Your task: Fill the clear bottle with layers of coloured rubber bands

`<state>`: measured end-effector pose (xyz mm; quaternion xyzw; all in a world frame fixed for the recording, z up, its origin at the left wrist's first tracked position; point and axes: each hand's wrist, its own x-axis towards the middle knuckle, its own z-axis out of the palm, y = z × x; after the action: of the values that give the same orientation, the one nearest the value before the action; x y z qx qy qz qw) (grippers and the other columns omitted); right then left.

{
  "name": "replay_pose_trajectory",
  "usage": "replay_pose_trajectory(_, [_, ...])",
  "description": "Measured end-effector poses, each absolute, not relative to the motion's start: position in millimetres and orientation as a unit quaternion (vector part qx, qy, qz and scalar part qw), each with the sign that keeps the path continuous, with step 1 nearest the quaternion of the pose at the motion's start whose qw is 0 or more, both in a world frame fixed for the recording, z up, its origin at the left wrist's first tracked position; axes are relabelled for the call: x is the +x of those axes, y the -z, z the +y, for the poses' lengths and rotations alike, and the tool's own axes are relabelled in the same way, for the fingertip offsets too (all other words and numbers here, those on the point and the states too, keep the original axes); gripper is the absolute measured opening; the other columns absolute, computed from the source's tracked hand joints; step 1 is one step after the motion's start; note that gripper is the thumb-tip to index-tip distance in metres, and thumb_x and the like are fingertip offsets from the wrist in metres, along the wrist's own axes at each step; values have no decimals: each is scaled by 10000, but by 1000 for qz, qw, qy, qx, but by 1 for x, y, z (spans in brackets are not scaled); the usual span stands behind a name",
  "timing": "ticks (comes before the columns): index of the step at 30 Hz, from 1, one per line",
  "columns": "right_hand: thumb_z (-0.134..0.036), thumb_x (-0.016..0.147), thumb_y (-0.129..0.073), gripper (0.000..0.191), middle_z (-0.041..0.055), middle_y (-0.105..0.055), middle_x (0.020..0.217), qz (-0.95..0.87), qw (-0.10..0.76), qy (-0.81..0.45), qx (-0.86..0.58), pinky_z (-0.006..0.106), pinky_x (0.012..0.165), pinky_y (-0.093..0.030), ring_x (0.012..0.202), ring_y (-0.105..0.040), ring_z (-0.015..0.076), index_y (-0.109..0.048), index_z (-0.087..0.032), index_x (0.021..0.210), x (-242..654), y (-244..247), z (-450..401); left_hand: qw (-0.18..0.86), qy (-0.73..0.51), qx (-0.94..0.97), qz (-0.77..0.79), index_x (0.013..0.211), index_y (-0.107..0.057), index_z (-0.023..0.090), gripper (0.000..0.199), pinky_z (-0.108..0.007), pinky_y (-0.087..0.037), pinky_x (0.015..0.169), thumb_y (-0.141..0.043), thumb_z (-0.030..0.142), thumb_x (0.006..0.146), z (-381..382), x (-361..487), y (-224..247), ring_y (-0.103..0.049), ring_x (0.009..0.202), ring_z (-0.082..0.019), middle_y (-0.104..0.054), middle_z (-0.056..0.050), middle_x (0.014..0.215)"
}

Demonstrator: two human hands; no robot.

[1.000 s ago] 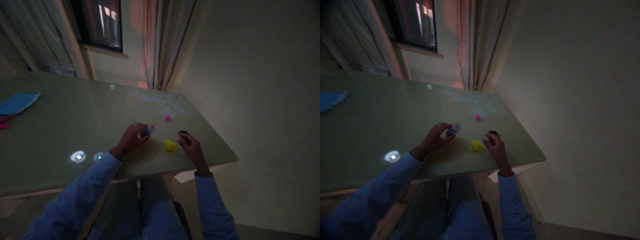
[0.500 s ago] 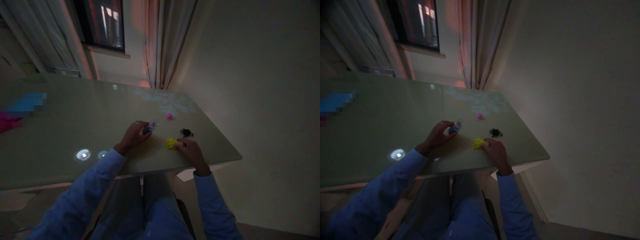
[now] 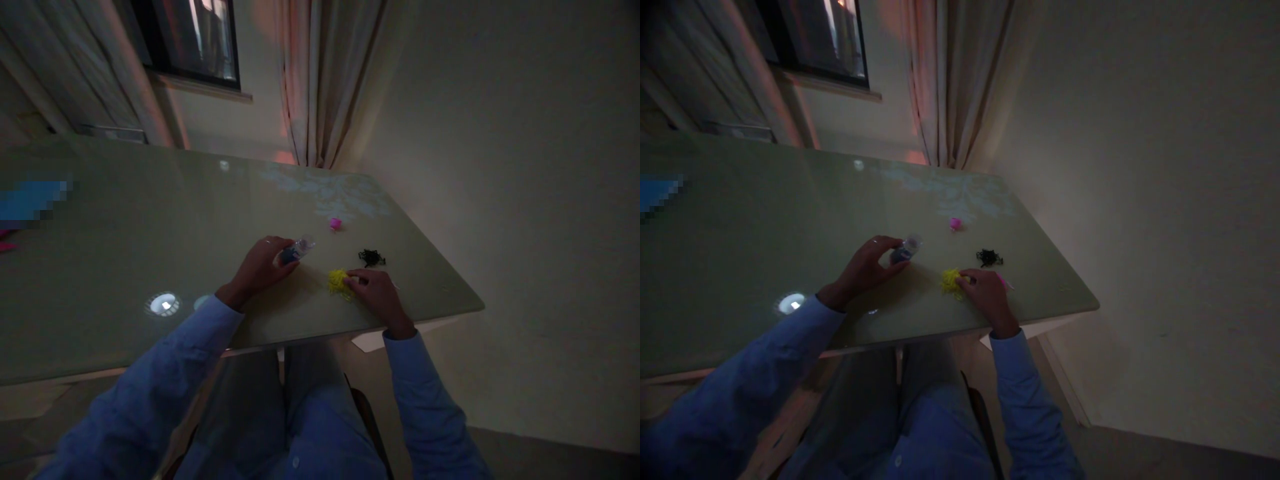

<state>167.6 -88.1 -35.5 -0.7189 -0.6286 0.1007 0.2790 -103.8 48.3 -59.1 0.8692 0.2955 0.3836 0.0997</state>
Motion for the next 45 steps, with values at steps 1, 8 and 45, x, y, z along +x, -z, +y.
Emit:
replay_pose_trajectory(1, [-384, 834, -683, 257, 64, -808, 786, -626, 284, -102, -719, 278, 588, -427, 597, -649, 173, -839, -218, 954, 167, 36, -88, 98, -385, 869, 295, 1151, -660, 183, 366, -438, -551, 873, -714, 373, 843, 48, -104, 60, -681, 980, -283, -731, -127, 1080])
replay_pose_trajectory(8, [-378, 831, -672, 270, 30, -732, 639, -626, 318, -93, -706, 259, 548, -364, 526, -555, 138, -836, -187, 928, 167, 38, -88, 88, -386, 872, 287, 1155, -659, 165, 385, -431, -552, 878, -701, 407, 860, 49, -105, 60, -681, 983, -279, -734, -125, 1079])
replay_pose_trajectory(45, [-543, 758, -732, 384, 15, -699, 685, -508, 483, -202, -685, 281, 598, -487, 641, -622, 176, -802, -174, 840, 175, 35, -74, 104, -387, 871, 284, 1166, -647, 182, 365, -420, -545, 868, -691, 391, 870, 44, -102, 57, -680, 976, -272, -732, -120, 1082])
